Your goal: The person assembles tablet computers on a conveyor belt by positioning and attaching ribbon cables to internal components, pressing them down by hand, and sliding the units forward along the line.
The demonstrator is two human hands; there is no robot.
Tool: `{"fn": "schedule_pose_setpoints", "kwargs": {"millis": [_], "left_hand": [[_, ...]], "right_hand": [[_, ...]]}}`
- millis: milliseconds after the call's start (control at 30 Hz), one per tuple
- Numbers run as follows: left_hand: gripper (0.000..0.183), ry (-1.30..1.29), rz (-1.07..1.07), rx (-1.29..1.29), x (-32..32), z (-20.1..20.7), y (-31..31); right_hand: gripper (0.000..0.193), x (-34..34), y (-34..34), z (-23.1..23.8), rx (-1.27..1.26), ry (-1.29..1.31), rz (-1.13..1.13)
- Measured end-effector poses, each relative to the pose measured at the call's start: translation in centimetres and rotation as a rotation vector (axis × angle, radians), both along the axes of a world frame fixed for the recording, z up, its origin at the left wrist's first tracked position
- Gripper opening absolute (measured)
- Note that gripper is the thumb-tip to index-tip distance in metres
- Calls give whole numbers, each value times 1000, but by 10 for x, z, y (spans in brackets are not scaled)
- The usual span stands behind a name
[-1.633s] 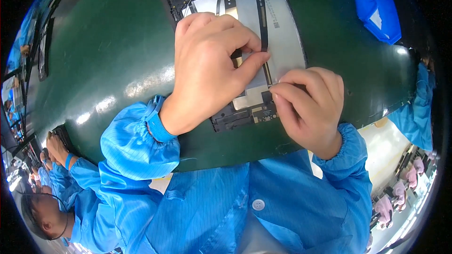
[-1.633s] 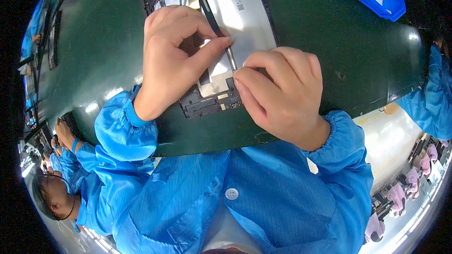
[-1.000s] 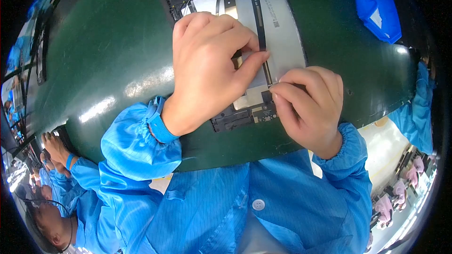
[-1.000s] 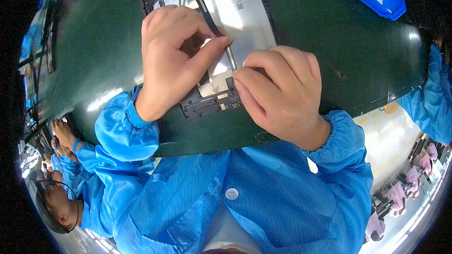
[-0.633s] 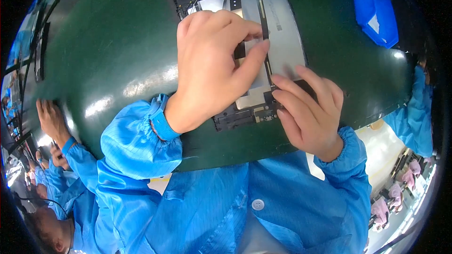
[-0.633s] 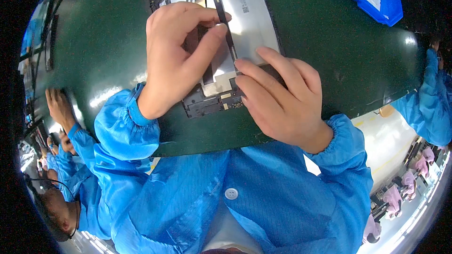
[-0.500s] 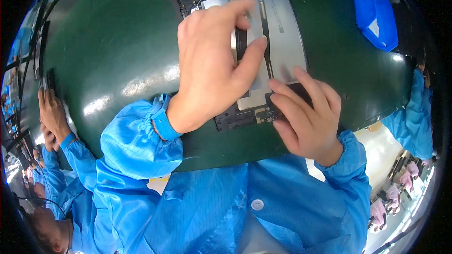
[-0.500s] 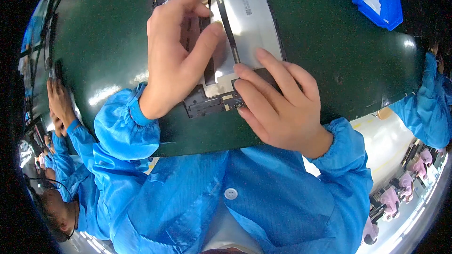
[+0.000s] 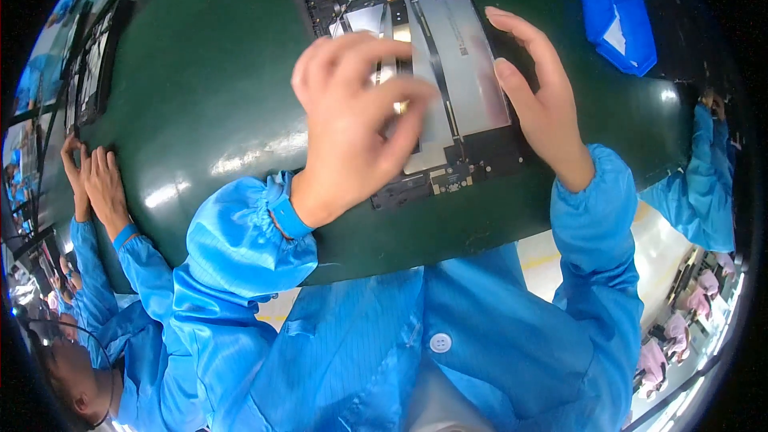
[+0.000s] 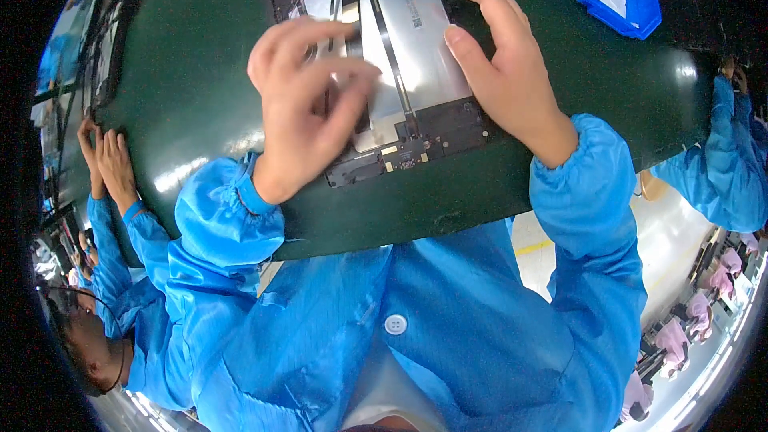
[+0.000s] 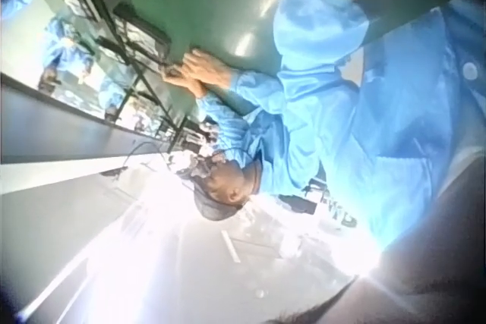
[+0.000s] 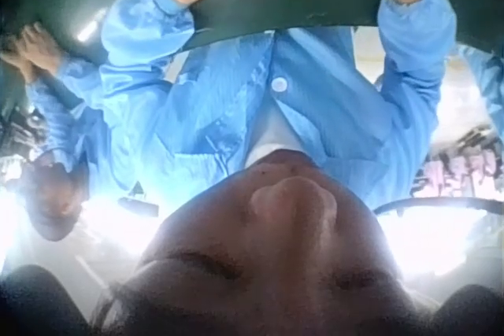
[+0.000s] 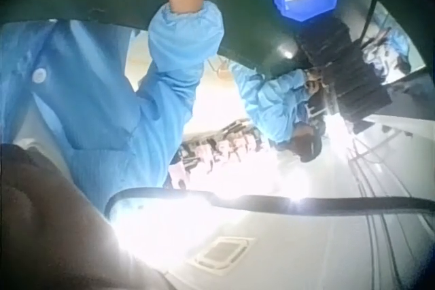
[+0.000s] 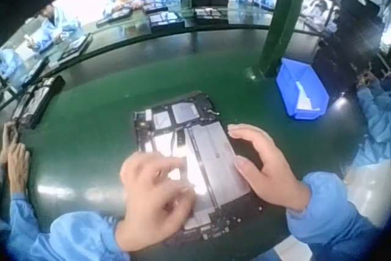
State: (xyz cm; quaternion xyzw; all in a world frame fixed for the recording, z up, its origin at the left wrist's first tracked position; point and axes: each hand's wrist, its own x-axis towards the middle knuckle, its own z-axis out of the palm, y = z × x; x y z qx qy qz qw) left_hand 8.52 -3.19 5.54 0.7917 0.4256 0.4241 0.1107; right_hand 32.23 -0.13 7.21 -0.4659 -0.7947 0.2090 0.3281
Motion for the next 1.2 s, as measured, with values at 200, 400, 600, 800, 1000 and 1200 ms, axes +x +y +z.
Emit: {"fn": "schedule_pose_setpoints", "kwargs": {"millis": [200,400,600,800,1000,1200], "left_hand": [[16,76,-32,-205,10,9,3],[18,156,-140,-245,11,21,12],[20,224,-191,-282,16,32,19],[19,238,-205,-302,16,30,15],[16,206,-195,-295,16,27,14],[17,274,-181,-300,21,32,13]], "right_hand": [[49,-6,-1,-13,-193,146,-9],[56,-7,-6,-7,-160,67,33],[59,-9,-10,-10,-124,-45,34],[59,-10,-20,-7,-110,-55,22],[60,-10,-19,-6,-133,45,47],[59,-4,-19,-7,-88,-21,27]]}}
